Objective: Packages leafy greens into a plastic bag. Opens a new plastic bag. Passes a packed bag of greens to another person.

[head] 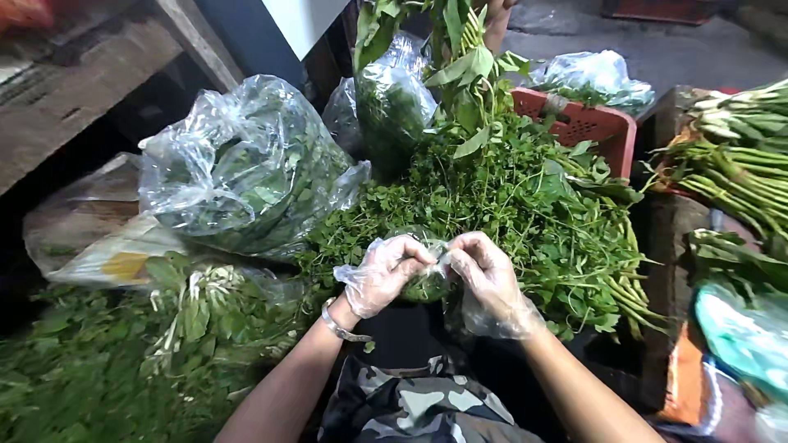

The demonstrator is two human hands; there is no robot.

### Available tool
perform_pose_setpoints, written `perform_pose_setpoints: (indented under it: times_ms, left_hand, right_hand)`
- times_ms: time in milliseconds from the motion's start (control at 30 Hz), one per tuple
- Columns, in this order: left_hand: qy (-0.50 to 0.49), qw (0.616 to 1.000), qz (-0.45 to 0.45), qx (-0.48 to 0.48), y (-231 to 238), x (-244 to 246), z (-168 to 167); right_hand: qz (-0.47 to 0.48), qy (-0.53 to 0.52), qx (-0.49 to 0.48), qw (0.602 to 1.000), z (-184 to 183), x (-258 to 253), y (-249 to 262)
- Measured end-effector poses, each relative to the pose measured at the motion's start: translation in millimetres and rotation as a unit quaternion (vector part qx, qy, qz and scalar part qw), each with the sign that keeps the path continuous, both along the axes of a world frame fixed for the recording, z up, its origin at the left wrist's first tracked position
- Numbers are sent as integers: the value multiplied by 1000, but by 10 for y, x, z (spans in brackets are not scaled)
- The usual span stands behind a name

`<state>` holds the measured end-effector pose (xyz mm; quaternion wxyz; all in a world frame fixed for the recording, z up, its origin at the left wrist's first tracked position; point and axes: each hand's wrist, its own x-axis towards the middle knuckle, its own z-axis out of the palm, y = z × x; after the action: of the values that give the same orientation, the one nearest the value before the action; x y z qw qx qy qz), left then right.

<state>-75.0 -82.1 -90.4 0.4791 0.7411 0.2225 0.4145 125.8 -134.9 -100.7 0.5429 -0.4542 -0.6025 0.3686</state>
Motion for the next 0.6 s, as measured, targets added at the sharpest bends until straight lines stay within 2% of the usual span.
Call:
perform_pose_setpoints:
  times_ms: [67,133,233,300,400,533,600]
  left_hand:
    - [-4,999,7,-33,4,7,9]
    - [39,998,3,-55,46,12,54]
    - [148,986,-2,-80,127,15,222]
    - [186,976,-19,-108,158,21,333]
    - [201,971,-32,-123,170,31,393]
    - [166,979,-21,-119,182,-28,296]
    - [133,985,-12,-109,186,-28,220]
  right_hand:
    - [14,57,-53,997,38,5,63]
    - [35,76,-60,995,57,-2,137]
    - [40,37,-44,998,167,-65,165]
    - [41,14,-23,999,210,-103,166]
    - [54,28,-16,998,184,-128,166]
    - [48,113,-97,988,204,-83,68]
    - [35,73,-59,995,152,-108,24]
